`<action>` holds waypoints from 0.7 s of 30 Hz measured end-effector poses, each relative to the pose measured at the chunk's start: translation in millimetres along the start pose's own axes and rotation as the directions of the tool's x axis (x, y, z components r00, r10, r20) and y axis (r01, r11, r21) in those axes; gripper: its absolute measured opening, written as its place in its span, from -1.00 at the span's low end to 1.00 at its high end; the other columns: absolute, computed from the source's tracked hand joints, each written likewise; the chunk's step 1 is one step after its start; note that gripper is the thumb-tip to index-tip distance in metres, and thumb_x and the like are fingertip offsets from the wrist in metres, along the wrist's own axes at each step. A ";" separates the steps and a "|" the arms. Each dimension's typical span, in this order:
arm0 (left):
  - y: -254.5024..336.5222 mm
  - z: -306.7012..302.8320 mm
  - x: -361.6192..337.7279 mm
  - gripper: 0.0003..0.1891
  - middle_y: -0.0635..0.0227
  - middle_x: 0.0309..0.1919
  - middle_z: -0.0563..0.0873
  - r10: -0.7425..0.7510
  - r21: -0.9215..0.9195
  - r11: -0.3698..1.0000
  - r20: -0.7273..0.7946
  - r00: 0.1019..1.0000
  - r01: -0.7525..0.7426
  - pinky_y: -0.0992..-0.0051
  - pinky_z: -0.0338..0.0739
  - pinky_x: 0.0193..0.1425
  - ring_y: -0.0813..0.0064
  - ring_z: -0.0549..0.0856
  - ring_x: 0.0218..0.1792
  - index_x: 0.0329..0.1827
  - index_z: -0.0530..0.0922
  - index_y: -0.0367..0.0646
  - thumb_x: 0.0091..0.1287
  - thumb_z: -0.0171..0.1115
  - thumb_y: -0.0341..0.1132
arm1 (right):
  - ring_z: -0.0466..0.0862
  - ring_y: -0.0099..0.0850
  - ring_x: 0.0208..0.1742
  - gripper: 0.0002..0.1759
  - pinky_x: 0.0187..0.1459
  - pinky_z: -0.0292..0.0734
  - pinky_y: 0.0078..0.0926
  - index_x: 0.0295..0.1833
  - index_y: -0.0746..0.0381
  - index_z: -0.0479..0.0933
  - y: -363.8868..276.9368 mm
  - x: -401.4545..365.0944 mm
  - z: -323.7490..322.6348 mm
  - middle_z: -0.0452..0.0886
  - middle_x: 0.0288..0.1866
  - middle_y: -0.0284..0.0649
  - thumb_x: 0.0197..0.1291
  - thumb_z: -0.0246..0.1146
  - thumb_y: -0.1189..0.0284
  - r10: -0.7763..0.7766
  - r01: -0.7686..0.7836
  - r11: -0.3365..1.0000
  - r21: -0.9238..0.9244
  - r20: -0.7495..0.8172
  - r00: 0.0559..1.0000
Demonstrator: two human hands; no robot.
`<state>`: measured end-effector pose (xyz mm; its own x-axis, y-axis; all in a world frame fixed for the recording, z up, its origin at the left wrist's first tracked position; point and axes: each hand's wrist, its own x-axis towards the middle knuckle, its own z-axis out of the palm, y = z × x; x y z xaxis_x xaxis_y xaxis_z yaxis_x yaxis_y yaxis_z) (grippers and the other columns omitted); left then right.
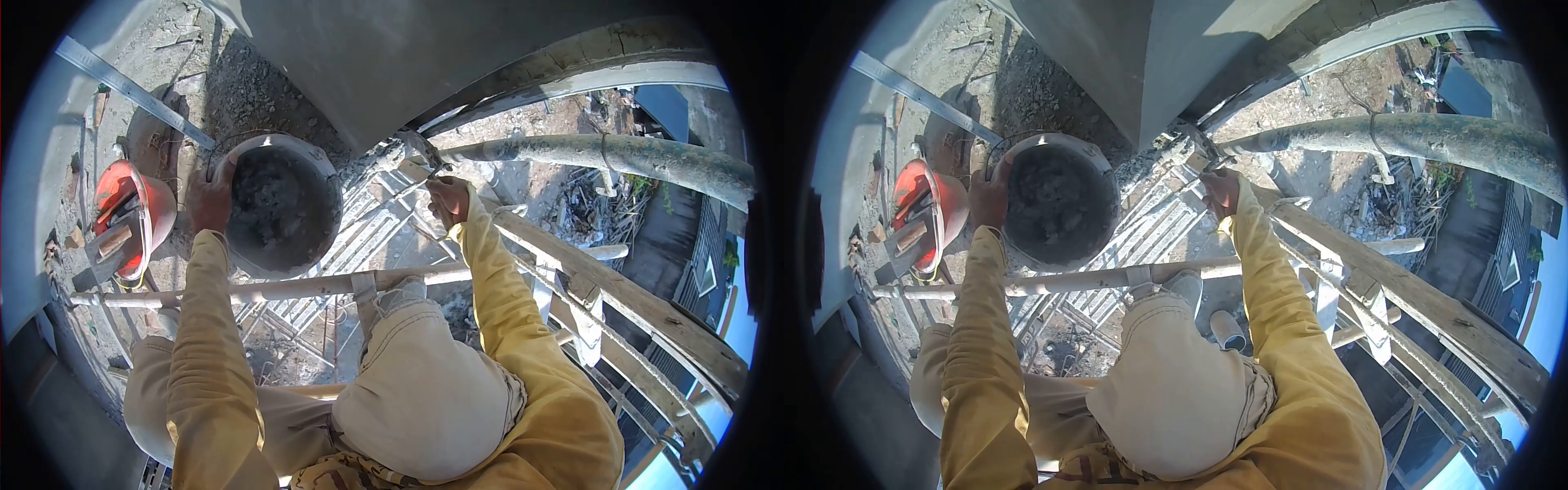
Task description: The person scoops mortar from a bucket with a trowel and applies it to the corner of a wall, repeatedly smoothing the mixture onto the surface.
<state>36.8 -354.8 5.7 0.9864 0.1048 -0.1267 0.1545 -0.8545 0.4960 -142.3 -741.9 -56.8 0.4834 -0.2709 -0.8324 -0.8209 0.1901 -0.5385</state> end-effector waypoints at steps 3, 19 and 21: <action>-5.5 3.7 1.5 -0.31 -0.16 -0.16 0.63 0.019 -0.005 1.000 0.006 1.000 -0.019 0.12 0.42 0.02 -0.15 0.58 -0.06 -0.16 0.61 -0.33 0.17 0.19 0.29 | 0.56 -0.43 -0.52 -0.65 -0.54 0.47 -0.41 -0.05 0.36 0.47 -1.8 -6.6 5.5 0.51 -0.43 -0.22 0.23 0.22 0.29 -0.040 0.040 0.999 -0.002 -0.020 0.999; -2.6 2.2 1.6 -0.29 -0.19 -0.18 0.62 0.022 0.012 1.000 -0.008 1.000 -0.022 0.13 0.43 0.02 -0.17 0.58 -0.07 -0.20 0.59 -0.36 0.16 0.19 0.30 | 0.50 -0.49 -0.56 -0.75 -0.51 0.40 -0.54 -0.13 0.30 0.47 3.2 -30.2 12.8 0.45 -0.48 -0.32 0.23 0.20 0.33 -0.056 0.064 0.987 0.146 -0.058 0.997; -4.5 2.8 2.8 -0.29 -0.18 -0.18 0.62 0.033 0.016 0.999 -0.001 0.999 -0.033 0.14 0.43 0.03 -0.16 0.58 -0.07 -0.20 0.60 -0.35 0.16 0.19 0.30 | 0.52 -0.49 -0.57 -0.71 -0.57 0.41 -0.52 -0.16 0.36 0.50 12.4 -26.9 9.3 0.47 -0.46 -0.28 0.20 0.22 0.31 -0.094 0.102 0.975 0.200 -0.051 0.994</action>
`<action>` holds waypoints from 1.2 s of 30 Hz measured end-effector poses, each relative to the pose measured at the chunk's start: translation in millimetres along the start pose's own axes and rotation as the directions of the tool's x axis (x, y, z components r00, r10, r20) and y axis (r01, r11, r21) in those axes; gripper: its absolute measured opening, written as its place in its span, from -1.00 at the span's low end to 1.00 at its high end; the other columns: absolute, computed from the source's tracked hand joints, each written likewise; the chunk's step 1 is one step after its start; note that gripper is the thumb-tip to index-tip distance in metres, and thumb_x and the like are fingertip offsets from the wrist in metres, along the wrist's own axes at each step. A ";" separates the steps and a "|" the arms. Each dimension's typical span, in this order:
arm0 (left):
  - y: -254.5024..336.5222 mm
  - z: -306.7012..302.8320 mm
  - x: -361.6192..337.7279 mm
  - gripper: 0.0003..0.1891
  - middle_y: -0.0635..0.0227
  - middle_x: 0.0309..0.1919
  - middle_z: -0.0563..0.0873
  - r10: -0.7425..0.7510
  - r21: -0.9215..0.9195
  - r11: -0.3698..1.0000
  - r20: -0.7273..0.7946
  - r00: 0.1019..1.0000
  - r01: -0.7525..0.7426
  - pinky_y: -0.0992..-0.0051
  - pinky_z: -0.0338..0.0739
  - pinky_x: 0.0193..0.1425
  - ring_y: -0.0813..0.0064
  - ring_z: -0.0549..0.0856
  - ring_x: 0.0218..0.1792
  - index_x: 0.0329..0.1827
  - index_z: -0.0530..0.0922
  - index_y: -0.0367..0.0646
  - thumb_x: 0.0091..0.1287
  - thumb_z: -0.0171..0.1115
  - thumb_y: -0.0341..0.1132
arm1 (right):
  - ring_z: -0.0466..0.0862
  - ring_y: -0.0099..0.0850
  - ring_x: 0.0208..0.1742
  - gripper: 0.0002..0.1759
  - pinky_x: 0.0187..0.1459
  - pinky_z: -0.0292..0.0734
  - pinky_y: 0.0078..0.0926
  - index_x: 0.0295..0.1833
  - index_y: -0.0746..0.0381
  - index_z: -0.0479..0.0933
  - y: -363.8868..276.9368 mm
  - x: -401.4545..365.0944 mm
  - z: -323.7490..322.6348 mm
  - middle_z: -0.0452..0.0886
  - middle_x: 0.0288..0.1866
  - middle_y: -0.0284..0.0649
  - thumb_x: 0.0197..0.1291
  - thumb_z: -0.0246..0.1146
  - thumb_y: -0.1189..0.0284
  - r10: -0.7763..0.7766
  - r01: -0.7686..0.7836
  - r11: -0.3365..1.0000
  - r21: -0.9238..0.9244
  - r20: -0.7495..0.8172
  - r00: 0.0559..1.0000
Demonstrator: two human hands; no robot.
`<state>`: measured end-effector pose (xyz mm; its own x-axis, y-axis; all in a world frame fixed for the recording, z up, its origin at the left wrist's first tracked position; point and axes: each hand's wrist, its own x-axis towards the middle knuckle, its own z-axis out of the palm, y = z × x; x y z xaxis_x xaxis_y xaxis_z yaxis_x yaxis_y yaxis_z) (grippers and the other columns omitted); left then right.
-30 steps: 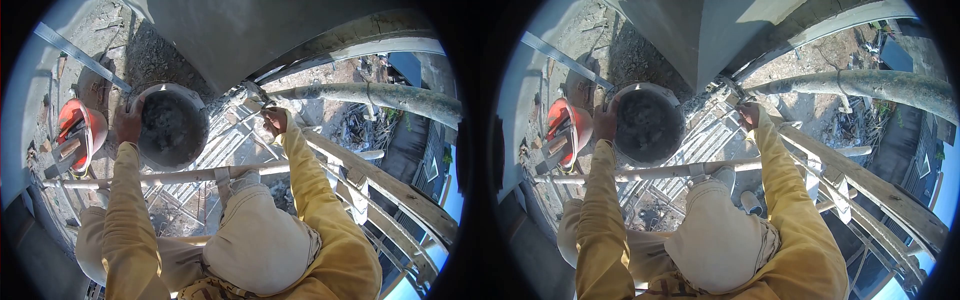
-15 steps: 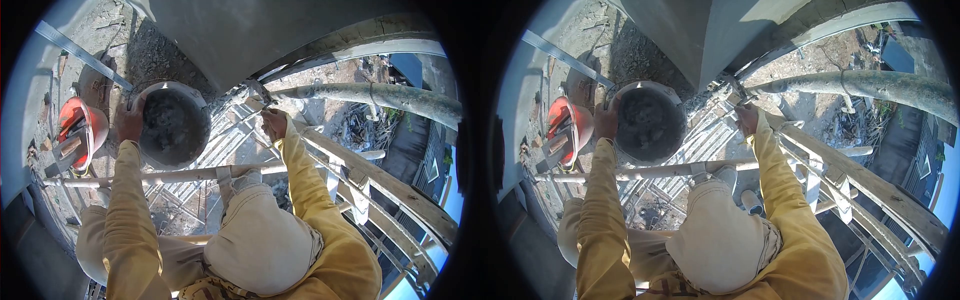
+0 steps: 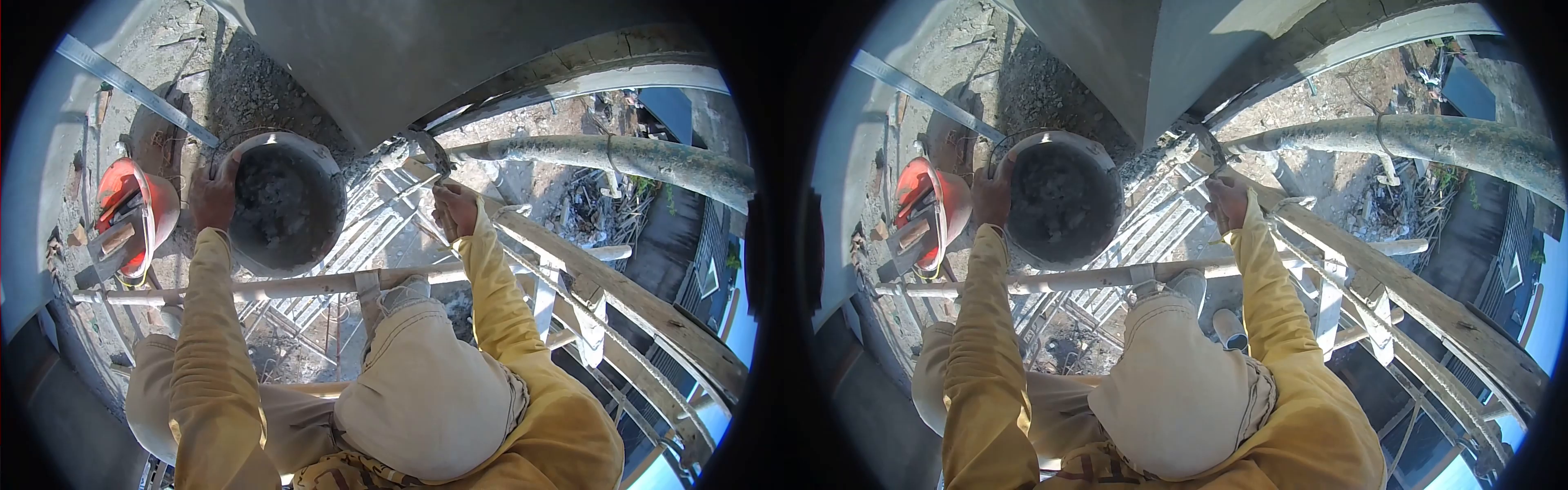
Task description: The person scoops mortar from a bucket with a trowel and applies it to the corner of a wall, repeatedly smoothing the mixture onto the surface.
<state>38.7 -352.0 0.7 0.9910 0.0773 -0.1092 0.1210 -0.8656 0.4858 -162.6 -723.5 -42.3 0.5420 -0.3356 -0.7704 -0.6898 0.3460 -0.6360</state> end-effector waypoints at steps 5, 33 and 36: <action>6.4 -2.9 -1.8 -0.30 -0.17 -0.19 0.62 -0.004 -0.022 1.000 -0.004 1.000 0.004 0.12 0.42 0.02 -0.15 0.58 -0.08 -0.19 0.60 -0.34 0.17 0.18 0.30 | 0.53 -0.49 -0.56 -0.65 -0.56 0.41 -0.55 -0.10 0.39 0.50 5.2 -12.5 -8.0 0.48 -0.47 -0.27 0.19 0.23 0.29 -0.029 0.029 1.000 0.003 0.017 0.999; 4.8 2.5 0.6 -0.29 -0.20 -0.17 0.59 0.084 0.047 0.995 0.031 0.996 -0.085 0.12 0.41 -0.01 -0.18 0.56 -0.06 -0.09 0.55 -0.36 0.21 0.16 0.27 | 0.50 -0.48 -0.54 -0.53 -0.52 0.41 -0.51 0.10 0.37 0.41 23.4 24.9 47.5 0.52 -0.41 -0.23 0.15 0.26 0.32 -0.075 0.046 0.985 -0.167 -0.170 0.983; 11.8 -0.9 -2.3 -0.41 -0.12 -0.20 0.59 0.072 0.019 0.997 0.029 0.997 -0.073 0.08 0.41 -0.03 -0.14 0.57 -0.10 -0.26 0.58 -0.31 0.25 0.14 0.19 | 0.45 -0.55 -0.62 -0.65 -0.65 0.33 -0.56 -0.03 0.36 0.44 24.3 17.6 50.1 0.48 -0.53 -0.31 0.15 0.23 0.35 -0.118 0.096 0.988 -0.119 -0.200 0.973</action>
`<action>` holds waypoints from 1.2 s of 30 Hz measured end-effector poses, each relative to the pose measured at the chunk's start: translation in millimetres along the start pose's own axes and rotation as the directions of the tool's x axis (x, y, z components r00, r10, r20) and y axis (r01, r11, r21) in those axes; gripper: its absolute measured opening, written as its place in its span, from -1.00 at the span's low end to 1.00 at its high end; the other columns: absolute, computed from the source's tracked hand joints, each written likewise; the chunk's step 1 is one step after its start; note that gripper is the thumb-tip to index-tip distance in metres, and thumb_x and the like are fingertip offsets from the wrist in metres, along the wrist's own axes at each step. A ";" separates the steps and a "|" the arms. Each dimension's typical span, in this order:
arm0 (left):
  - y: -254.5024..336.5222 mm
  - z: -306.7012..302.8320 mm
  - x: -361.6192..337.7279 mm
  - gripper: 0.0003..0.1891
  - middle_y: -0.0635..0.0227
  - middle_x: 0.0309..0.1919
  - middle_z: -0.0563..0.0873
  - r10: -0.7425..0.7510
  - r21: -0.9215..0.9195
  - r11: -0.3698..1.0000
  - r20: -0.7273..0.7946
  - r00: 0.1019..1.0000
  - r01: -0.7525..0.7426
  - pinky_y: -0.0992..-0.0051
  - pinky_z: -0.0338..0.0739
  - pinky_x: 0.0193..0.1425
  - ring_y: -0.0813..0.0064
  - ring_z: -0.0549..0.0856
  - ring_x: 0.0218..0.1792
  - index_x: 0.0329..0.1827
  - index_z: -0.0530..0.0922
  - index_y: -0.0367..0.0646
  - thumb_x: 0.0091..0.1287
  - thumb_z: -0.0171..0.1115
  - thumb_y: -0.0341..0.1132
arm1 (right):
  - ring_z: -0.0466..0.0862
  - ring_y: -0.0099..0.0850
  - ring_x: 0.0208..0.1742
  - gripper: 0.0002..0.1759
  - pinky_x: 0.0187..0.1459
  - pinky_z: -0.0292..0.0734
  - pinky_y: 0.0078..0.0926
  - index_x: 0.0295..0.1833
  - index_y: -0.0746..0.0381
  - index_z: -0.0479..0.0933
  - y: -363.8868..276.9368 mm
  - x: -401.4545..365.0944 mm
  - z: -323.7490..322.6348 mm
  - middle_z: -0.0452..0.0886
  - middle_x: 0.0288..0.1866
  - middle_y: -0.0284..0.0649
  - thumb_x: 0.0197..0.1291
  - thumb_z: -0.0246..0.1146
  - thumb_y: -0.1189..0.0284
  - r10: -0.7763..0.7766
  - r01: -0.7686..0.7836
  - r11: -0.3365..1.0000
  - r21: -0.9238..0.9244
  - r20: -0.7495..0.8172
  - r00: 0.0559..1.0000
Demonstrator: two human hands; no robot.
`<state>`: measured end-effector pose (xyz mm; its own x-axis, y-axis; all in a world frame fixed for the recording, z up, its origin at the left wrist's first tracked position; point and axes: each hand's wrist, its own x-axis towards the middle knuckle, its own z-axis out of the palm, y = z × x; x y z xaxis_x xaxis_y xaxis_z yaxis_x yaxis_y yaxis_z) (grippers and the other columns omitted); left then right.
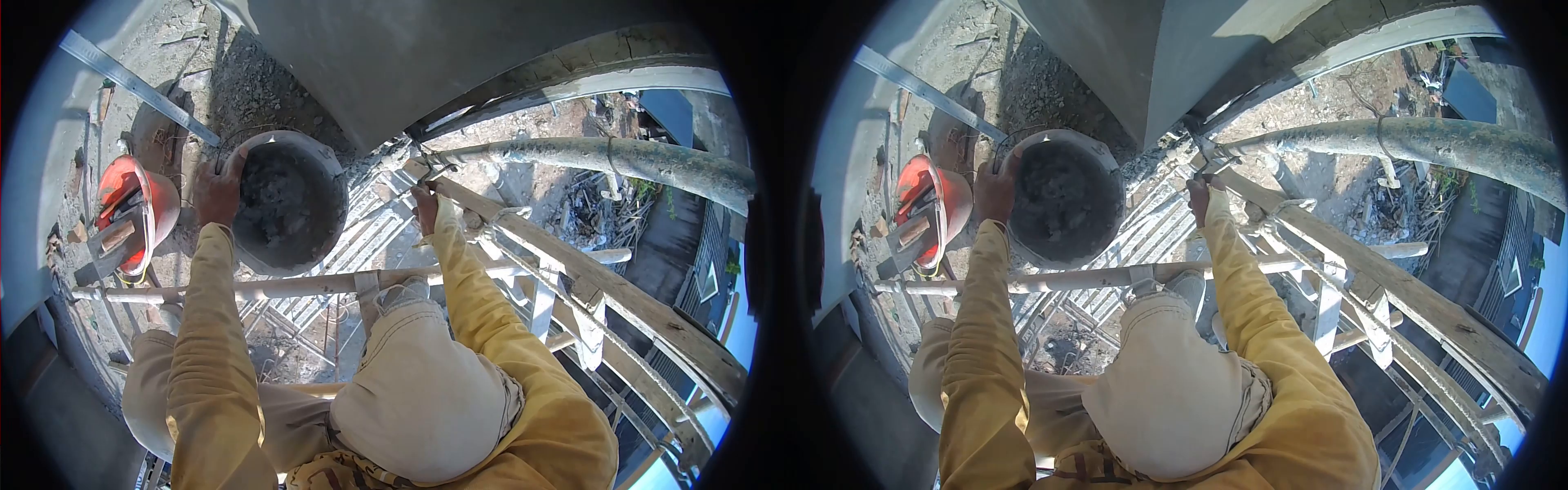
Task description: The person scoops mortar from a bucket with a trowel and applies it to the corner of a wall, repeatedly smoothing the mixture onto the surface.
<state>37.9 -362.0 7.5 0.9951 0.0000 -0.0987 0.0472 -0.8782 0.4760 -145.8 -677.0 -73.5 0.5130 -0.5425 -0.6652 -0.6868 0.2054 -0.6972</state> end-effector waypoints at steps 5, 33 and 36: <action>-7.6 3.0 4.7 -0.33 -0.19 -0.18 0.59 0.051 0.031 0.998 0.041 0.998 -0.052 0.12 0.41 0.00 -0.17 0.56 -0.06 -0.10 0.56 -0.33 0.21 0.17 0.25 | 0.48 -0.52 -0.57 -0.57 -0.58 0.38 -0.55 0.05 0.37 0.43 -15.1 -12.7 -5.6 0.51 -0.44 -0.27 0.16 0.26 0.31 0.030 -0.030 0.997 0.070 0.010 1.000; -8.7 4.0 7.8 -0.41 -0.09 -0.21 0.59 0.036 0.025 0.999 0.009 0.999 -0.036 0.11 0.41 -0.01 -0.11 0.56 -0.10 -0.21 0.60 -0.28 0.26 0.12 0.20 | 0.55 -0.50 -0.55 -0.52 -0.58 0.45 -0.52 0.07 0.43 0.41 -8.4 -65.4 -65.5 0.52 -0.41 -0.22 0.17 0.27 0.31 0.035 -0.043 0.992 0.118 0.068 0.997; -8.0 3.2 6.1 -0.42 -0.09 -0.20 0.60 0.023 0.003 1.000 -0.018 1.000 -0.023 0.12 0.41 -0.01 -0.11 0.56 -0.08 -0.23 0.60 -0.27 0.25 0.13 0.21 | 0.54 -0.51 -0.53 -0.47 -0.54 0.45 -0.55 0.14 0.39 0.35 -9.4 -91.1 -77.5 0.53 -0.38 -0.21 0.14 0.30 0.34 0.029 -0.037 0.996 0.085 0.091 0.995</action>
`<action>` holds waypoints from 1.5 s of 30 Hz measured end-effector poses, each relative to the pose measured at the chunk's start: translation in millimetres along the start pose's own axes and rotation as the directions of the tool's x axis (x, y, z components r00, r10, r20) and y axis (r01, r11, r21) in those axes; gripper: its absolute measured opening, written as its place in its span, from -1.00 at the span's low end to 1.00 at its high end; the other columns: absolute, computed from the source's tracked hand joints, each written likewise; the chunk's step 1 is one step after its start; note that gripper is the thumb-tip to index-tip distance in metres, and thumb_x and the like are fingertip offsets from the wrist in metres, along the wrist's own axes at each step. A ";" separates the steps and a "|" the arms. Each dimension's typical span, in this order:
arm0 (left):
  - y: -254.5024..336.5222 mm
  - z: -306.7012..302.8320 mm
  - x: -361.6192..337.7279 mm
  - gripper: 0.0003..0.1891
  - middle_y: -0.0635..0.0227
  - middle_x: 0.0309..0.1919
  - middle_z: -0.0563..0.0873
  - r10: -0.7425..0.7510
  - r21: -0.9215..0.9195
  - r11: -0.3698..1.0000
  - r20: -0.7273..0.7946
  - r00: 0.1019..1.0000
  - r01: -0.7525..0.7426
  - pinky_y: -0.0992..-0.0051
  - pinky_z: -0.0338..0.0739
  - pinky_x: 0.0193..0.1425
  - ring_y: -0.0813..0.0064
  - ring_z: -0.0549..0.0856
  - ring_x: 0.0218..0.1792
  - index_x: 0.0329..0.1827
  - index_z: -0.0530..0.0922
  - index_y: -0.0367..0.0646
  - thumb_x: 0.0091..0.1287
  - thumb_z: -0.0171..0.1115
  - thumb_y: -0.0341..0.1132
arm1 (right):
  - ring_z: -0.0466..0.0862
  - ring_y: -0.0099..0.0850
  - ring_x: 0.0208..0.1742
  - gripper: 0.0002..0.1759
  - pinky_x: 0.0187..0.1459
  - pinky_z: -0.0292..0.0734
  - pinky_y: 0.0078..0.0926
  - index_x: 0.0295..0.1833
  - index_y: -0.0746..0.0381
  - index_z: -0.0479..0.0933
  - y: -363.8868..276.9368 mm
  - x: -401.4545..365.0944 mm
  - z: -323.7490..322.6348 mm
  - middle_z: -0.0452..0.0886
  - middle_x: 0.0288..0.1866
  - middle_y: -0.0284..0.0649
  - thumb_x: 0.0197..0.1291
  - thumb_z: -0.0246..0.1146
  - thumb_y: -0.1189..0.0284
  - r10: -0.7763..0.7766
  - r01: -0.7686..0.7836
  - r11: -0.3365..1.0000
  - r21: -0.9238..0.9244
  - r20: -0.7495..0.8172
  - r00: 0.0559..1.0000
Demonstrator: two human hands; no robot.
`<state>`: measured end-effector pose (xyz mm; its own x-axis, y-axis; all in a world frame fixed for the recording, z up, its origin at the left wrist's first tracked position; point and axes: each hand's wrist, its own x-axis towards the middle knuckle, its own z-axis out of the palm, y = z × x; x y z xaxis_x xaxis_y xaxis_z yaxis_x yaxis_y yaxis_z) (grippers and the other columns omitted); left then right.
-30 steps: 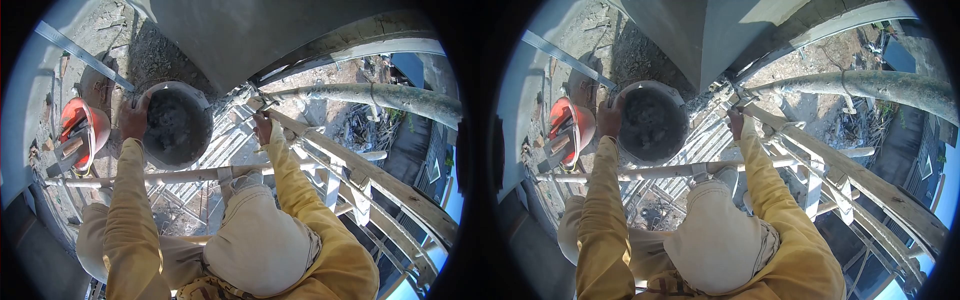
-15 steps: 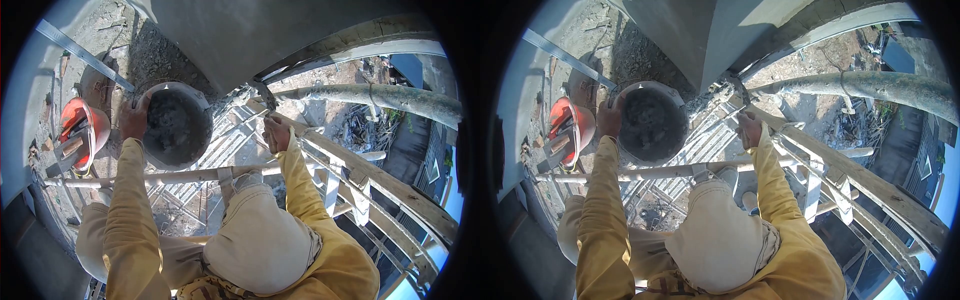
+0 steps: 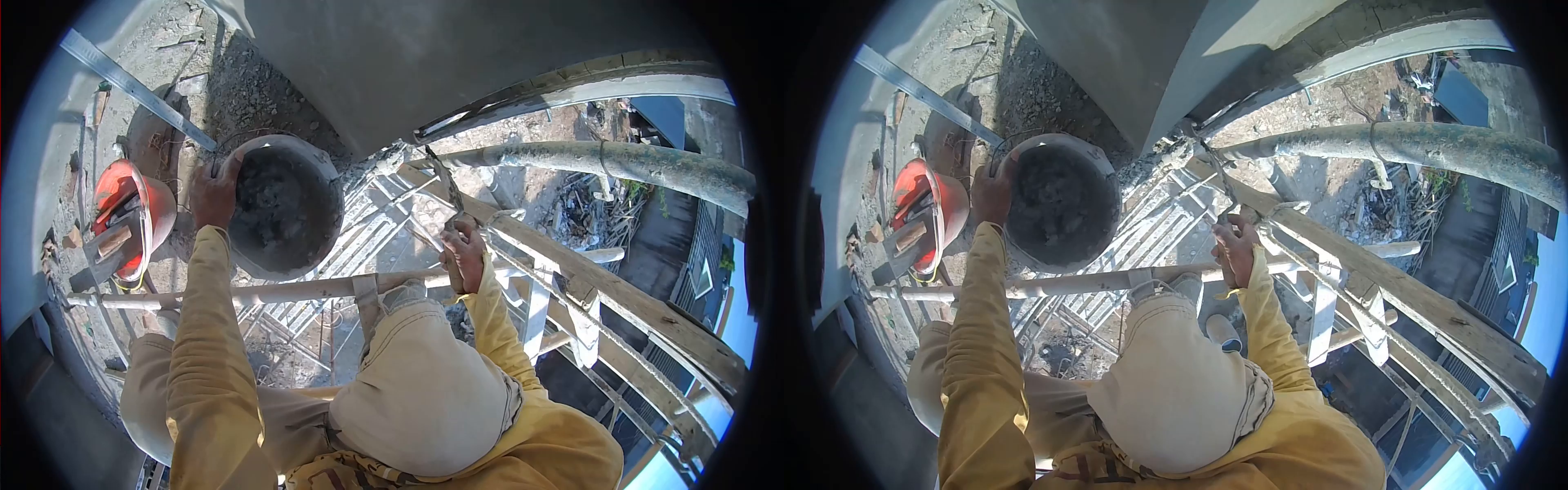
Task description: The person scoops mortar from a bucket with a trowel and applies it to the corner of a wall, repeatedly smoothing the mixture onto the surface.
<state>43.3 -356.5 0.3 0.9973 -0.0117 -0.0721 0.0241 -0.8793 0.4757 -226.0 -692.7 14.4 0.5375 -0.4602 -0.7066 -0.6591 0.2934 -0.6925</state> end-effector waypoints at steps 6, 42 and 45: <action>-11.5 0.2 7.2 -0.34 -0.06 -0.19 0.62 -0.062 0.037 0.998 0.055 0.997 0.060 0.13 0.42 0.05 -0.08 0.58 -0.06 -0.26 0.62 -0.24 0.17 0.13 0.31 | 0.57 -0.47 -0.43 -0.45 -0.37 0.51 -0.53 0.20 0.28 0.30 2.0 -33.9 7.9 0.55 -0.34 -0.23 0.12 0.31 0.36 0.000 0.169 0.868 -0.468 0.340 0.940; -29.6 6.6 7.1 -0.32 -0.04 -0.11 0.63 -0.008 -0.045 0.999 -0.078 0.997 0.004 0.13 0.43 0.05 -0.04 0.60 -0.04 -0.17 0.62 -0.26 0.15 0.18 0.32 | 0.66 -0.17 -0.05 -0.57 0.00 0.57 -0.37 0.12 0.18 0.53 -11.9 17.7 127.1 0.62 -0.04 -0.08 0.12 0.30 0.30 -0.311 0.793 0.401 -0.459 0.746 0.589; -19.9 -4.5 7.0 -0.35 -0.08 -0.21 0.62 -0.076 -0.060 0.995 0.023 0.997 0.077 0.14 0.43 0.00 -0.09 0.59 -0.10 -0.21 0.60 -0.27 0.16 0.20 0.29 | 0.65 -0.15 -0.06 -0.57 -0.02 0.56 -0.33 0.09 0.19 0.53 -27.4 6.7 73.6 0.62 -0.06 -0.06 0.10 0.31 0.29 -0.199 0.649 0.460 -0.605 0.643 0.740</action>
<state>50.2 -336.8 -5.7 0.9908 0.0440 -0.1278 0.1048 -0.8472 0.5209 -165.6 -642.1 17.9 0.8668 0.1395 -0.4787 -0.2726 -0.6711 -0.6894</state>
